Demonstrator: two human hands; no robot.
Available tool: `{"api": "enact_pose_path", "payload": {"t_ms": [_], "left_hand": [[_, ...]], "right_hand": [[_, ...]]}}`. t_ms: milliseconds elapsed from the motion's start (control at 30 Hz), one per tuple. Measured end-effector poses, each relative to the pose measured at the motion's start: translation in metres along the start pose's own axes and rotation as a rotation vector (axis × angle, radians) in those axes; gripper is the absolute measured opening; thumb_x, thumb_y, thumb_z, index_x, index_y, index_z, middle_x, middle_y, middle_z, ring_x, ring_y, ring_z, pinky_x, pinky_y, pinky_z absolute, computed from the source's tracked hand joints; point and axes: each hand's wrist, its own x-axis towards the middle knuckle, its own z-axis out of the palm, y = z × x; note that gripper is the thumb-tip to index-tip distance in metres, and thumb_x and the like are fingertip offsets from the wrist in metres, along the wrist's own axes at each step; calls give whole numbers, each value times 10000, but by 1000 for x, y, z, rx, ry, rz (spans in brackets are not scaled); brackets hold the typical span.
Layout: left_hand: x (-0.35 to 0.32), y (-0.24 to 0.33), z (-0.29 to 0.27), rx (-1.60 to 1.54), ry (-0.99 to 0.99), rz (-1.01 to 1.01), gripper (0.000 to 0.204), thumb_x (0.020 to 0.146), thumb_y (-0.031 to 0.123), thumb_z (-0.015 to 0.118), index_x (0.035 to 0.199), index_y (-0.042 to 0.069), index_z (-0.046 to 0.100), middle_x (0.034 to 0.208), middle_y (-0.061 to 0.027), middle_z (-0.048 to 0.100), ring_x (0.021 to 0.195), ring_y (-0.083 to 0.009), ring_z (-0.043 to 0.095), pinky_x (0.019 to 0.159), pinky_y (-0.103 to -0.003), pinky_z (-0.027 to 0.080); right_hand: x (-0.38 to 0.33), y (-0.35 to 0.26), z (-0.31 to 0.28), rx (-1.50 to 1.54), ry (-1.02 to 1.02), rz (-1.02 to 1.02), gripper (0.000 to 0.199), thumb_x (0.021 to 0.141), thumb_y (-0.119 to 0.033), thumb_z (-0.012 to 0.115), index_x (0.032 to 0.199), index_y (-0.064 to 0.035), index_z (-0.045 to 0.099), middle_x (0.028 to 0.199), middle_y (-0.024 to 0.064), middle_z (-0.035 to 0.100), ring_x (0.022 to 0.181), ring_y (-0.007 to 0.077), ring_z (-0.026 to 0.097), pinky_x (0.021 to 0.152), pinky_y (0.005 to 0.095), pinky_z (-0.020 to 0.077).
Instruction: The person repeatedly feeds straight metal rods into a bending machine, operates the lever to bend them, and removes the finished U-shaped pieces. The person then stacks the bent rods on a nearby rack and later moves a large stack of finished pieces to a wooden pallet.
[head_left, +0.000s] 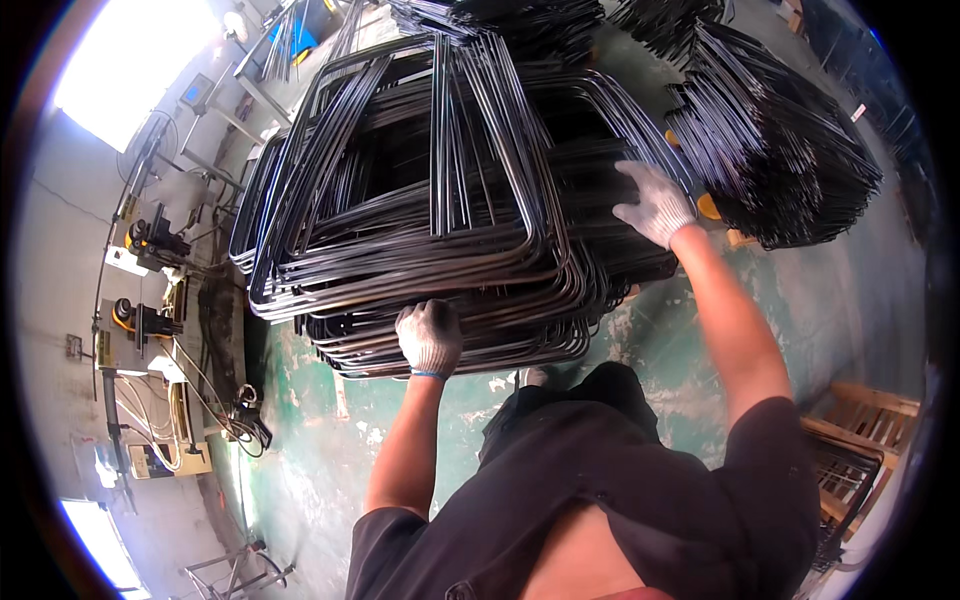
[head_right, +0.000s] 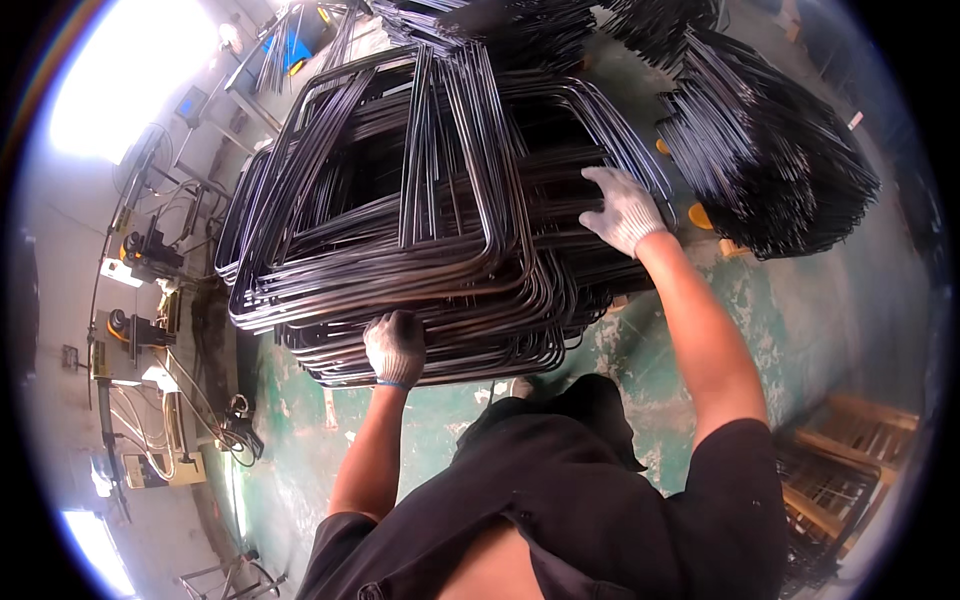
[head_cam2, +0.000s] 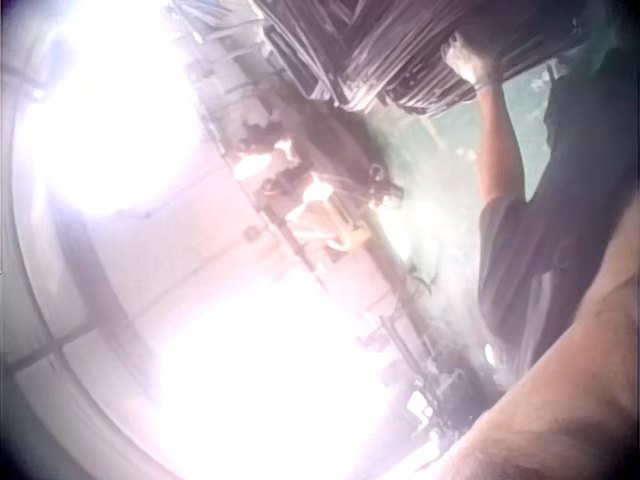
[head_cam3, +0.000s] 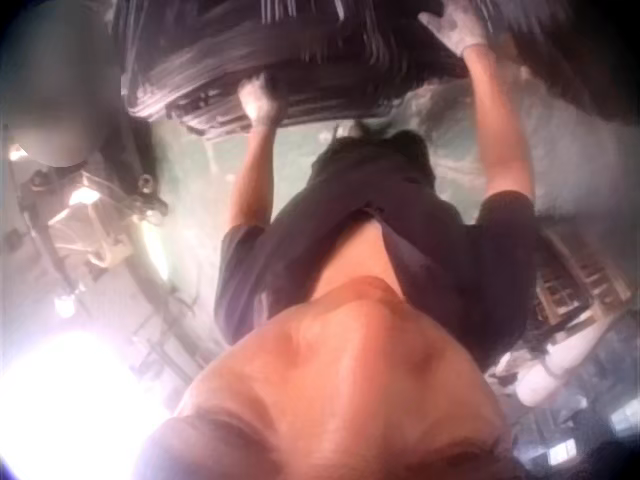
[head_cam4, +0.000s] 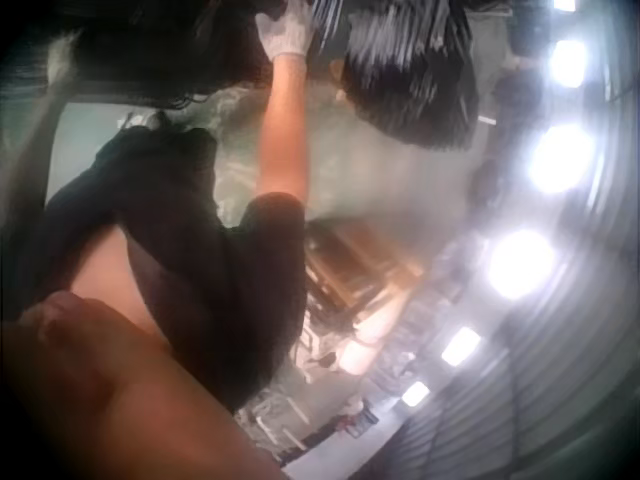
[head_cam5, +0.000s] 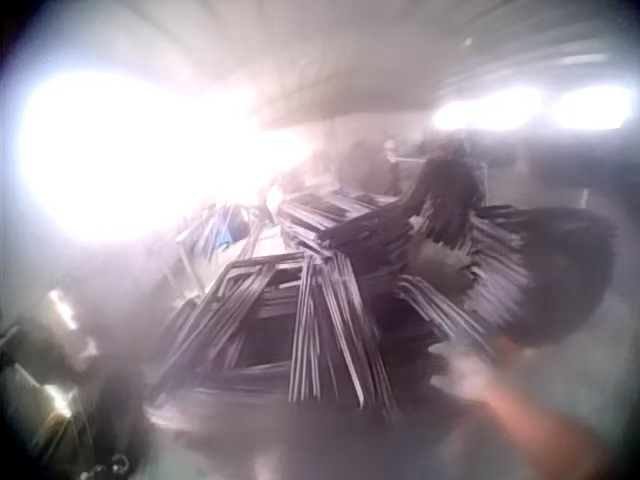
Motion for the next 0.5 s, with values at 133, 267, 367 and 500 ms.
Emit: {"api": "enact_pose_path", "payload": {"t_ms": [133,267,367,500], "left_hand": [[15,18,11,-61,7,-62,185,905,244,667,828,94,743,862,-152,743,874,-387,704,826,-520,517],[34,42,18,131,-248,-265,192,895,259,684,883,89,772,933,-165,761,933,-405,706,865,-527,519],[34,51,23,73,-6,-182,260,915,327,672,963,108,804,1023,-185,757,1020,-448,682,938,-579,501],[26,55,37,349,-176,-197,357,896,423,680,1078,147,814,1134,-141,774,1118,-400,698,1009,-593,487]], "right_hand": [[95,54,51,-173,-228,-119,992,736,-320,897,1564,-38,429,1596,212,472,1505,393,418,1265,458,354],[170,92,100,-314,-435,-320,1220,635,-438,954,1609,4,367,1592,234,474,1502,397,425,1292,456,314],[206,102,125,-284,-693,-283,1134,598,-435,959,1533,-15,473,1455,231,607,1401,386,550,1210,448,423],[183,120,145,-177,-511,-309,299,857,-103,641,1149,-42,673,1142,182,758,1120,379,729,965,475,594]]}}
